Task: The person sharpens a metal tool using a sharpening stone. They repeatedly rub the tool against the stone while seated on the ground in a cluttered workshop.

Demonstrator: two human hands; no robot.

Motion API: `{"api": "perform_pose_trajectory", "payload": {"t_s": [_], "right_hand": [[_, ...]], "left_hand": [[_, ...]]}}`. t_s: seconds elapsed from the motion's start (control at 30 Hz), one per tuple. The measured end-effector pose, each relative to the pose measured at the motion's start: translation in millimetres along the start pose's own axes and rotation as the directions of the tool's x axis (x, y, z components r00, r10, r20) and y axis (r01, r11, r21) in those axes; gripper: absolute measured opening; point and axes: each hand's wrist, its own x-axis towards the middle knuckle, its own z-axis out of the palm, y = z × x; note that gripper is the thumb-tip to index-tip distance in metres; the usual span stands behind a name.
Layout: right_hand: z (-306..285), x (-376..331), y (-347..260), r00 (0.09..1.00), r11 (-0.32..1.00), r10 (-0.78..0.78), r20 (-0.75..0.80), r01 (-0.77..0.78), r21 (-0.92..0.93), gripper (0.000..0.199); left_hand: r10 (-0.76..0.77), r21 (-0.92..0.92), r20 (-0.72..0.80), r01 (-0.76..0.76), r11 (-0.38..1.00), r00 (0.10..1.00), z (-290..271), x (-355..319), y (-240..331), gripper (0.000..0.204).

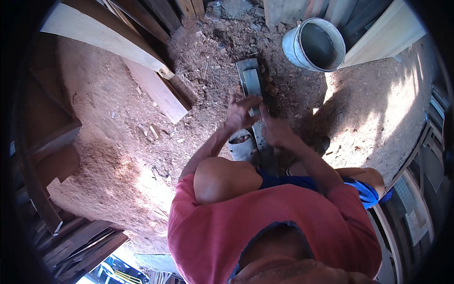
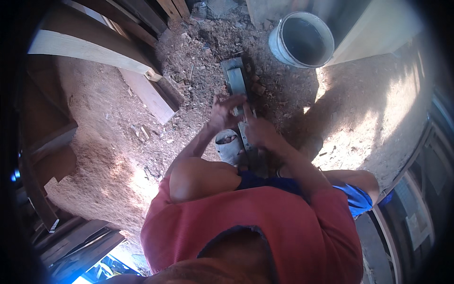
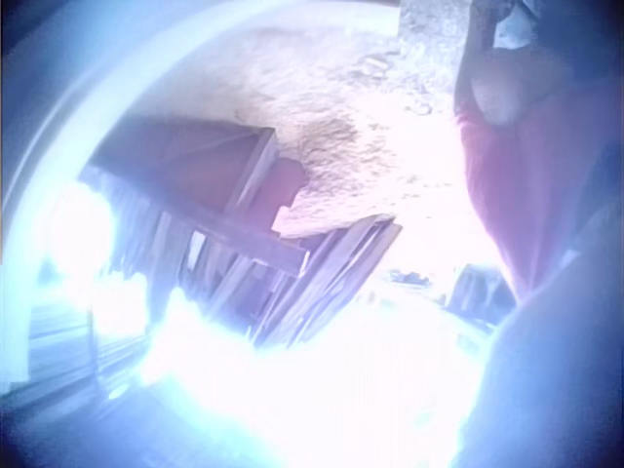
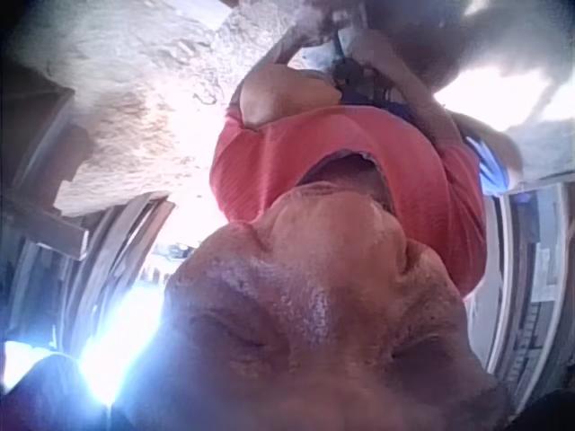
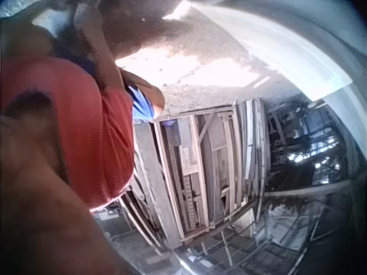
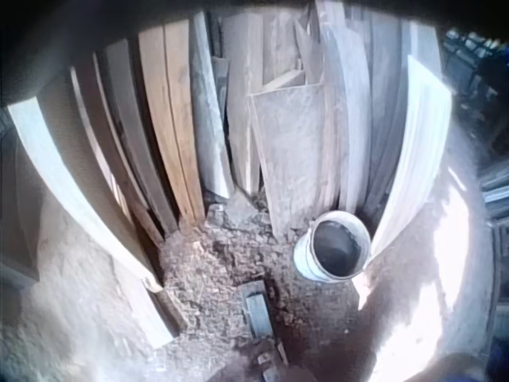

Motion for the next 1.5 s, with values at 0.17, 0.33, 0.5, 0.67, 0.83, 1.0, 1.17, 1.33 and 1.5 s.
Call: {"api": "perform_pose_trajectory", "payload": {"t_s": [0.17,0.33,0.5,0.67,0.83,1.0,1.17,1.33,1.5], "right_hand": [[-9,19,-15,0.995,0.995,0.092,0.039,-0.09,-0.04,0.091],[-75,98,-14,0.982,0.98,-0.152,-0.11,0.135,-0.145,0.084],[-13,-2,-10,0.999,1.0,-0.003,0.037,0.003,-0.016,0.086],[3,19,-15,0.994,0.993,0.096,-0.058,-0.1,-0.061,0.086],[-56,102,-8,0.961,0.984,-0.164,-0.221,0.145,-0.1,0.084],[1,6,-3,1.0,1.0,-0.013,-0.009,0.013,-0.009,0.087],[18,21,6,0.995,0.997,-0.025,-0.098,0.032,0.064,0.09],[-96,66,-43,0.999,0.966,-0.03,0.027,0.022,0.259,0.079],[9,5,13,0.984,0.969,-0.144,-0.108,0.162,0.186,0.081]], "left_hand": [[0.016,-0.046,0.083,-0.013,0.999,0.996,5,-2,-23,0.066],[-0.088,-0.014,0.2,0.093,0.996,0.976,-39,92,-57,0.08],[0.012,-0.121,0.101,0.001,0.993,0.995,-2,-9,1,0.075],[0.049,-0.044,0.049,-0.047,0.998,0.998,3,10,-17,0.064],[-0.05,0.032,0.141,0.045,0.998,0.989,-30,93,-58,0.07],[0.011,-0.106,0.057,-0.005,0.994,0.998,2,-3,-9,0.066],[0.048,-0.087,0.045,-0.044,0.995,0.998,-4,12,-19,0.065],[-0.119,0.019,0.244,0.118,0.993,0.962,-52,101,-58,0.076],[-0.008,-0.052,0.078,0.012,0.999,0.997,-4,2,-6,0.069]]}}
